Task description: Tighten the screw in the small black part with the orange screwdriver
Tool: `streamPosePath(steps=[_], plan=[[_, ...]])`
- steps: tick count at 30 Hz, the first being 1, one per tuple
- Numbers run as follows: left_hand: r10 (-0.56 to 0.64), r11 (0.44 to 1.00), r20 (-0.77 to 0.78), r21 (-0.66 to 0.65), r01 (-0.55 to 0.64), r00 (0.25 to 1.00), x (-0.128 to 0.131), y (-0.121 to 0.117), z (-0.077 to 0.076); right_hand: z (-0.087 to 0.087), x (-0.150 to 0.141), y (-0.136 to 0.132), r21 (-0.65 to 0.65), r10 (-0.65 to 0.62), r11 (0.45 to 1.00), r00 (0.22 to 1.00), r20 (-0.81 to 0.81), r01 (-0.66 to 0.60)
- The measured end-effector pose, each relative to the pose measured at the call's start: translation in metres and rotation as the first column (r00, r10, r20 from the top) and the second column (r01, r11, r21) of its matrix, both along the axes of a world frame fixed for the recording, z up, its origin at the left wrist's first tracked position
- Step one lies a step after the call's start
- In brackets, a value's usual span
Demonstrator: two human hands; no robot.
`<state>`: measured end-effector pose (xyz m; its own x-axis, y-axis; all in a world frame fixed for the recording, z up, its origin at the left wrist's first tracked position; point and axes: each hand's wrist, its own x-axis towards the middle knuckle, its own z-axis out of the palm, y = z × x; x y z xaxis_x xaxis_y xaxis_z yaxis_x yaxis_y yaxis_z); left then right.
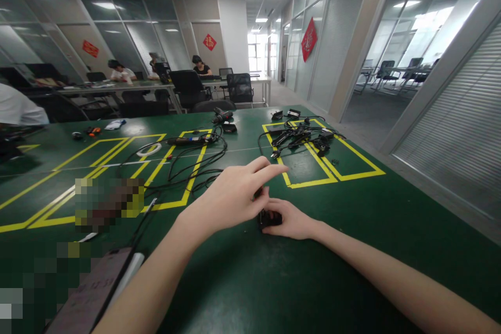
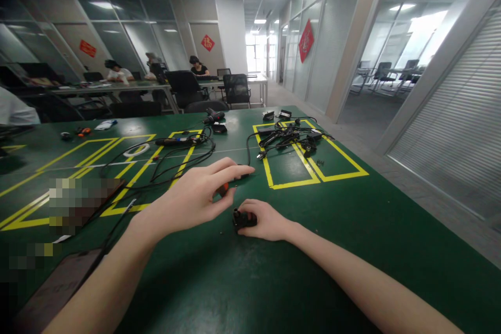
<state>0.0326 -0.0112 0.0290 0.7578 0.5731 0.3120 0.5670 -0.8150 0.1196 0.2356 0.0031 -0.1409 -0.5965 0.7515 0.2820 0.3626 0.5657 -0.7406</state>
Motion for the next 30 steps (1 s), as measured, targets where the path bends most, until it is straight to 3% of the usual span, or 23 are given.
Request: streamPosePath(steps=[16,21,30], plan=[[-0.069,0.997,0.019,0.025,0.069,0.997,0.0008,0.0009,0.0005,-0.0030,0.0006,0.0004,0.012,-0.020,1.000,1.000,-0.001,0.020],[0.010,1.000,0.040,0.008,-0.010,0.999,0.0009,0.0003,0.0000,-0.0031,0.0006,0.0009,-0.011,0.001,1.000,1.000,-0.002,-0.001],[0.015,1.000,0.021,-0.021,-0.014,1.000,-0.0005,0.0001,0.0015,-0.0025,0.0009,0.0008,0.011,0.001,1.000,1.000,0.009,-0.001]])
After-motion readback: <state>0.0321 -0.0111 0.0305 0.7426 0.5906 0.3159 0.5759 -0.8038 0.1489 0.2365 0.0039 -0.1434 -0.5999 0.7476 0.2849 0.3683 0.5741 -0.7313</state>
